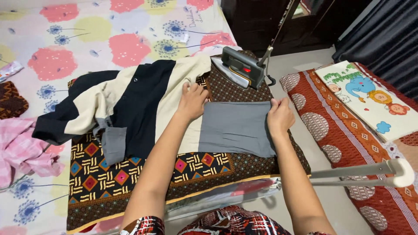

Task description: Ironing a multi-colored button-down shirt on an ironing surface placed on a bed.

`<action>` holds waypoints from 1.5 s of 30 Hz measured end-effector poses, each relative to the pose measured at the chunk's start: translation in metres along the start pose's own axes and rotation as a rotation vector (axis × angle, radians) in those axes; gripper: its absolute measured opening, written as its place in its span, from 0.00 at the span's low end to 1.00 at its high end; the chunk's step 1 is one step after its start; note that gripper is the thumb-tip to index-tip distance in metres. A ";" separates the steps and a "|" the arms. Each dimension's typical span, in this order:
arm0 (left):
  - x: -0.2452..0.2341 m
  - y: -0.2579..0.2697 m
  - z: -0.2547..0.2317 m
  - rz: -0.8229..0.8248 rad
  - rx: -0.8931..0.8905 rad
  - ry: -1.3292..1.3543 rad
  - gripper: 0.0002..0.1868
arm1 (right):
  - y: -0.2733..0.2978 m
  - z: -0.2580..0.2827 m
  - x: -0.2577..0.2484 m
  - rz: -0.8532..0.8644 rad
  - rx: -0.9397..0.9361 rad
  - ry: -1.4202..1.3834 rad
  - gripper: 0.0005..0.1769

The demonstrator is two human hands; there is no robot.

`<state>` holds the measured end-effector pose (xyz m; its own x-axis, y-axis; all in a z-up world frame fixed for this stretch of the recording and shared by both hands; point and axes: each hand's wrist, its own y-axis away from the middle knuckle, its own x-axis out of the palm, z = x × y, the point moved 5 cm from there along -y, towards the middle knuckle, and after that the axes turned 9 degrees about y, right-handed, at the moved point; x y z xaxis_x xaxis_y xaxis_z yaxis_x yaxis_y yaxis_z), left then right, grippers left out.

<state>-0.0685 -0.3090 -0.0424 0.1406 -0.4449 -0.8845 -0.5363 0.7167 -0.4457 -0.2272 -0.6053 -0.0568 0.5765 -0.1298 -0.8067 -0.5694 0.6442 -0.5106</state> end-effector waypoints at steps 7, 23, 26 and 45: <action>-0.012 0.010 0.005 -0.202 -0.038 0.127 0.07 | -0.002 0.006 -0.002 0.018 -0.038 -0.068 0.13; 0.038 0.012 -0.078 0.172 0.124 0.635 0.20 | 0.024 -0.011 -0.044 0.508 -0.104 -0.323 0.40; 0.028 0.010 -0.087 0.148 0.218 0.407 0.28 | 0.061 -0.014 -0.072 0.428 -0.235 -0.227 0.40; 0.079 0.040 -0.100 0.215 0.229 0.262 0.42 | -0.008 0.058 -0.114 0.193 -0.605 -0.122 0.31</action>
<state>-0.1624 -0.3691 -0.1159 -0.1869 -0.3724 -0.9091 -0.3275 0.8961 -0.2998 -0.2546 -0.5514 0.0565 0.4726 0.0551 -0.8796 -0.8788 0.1045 -0.4656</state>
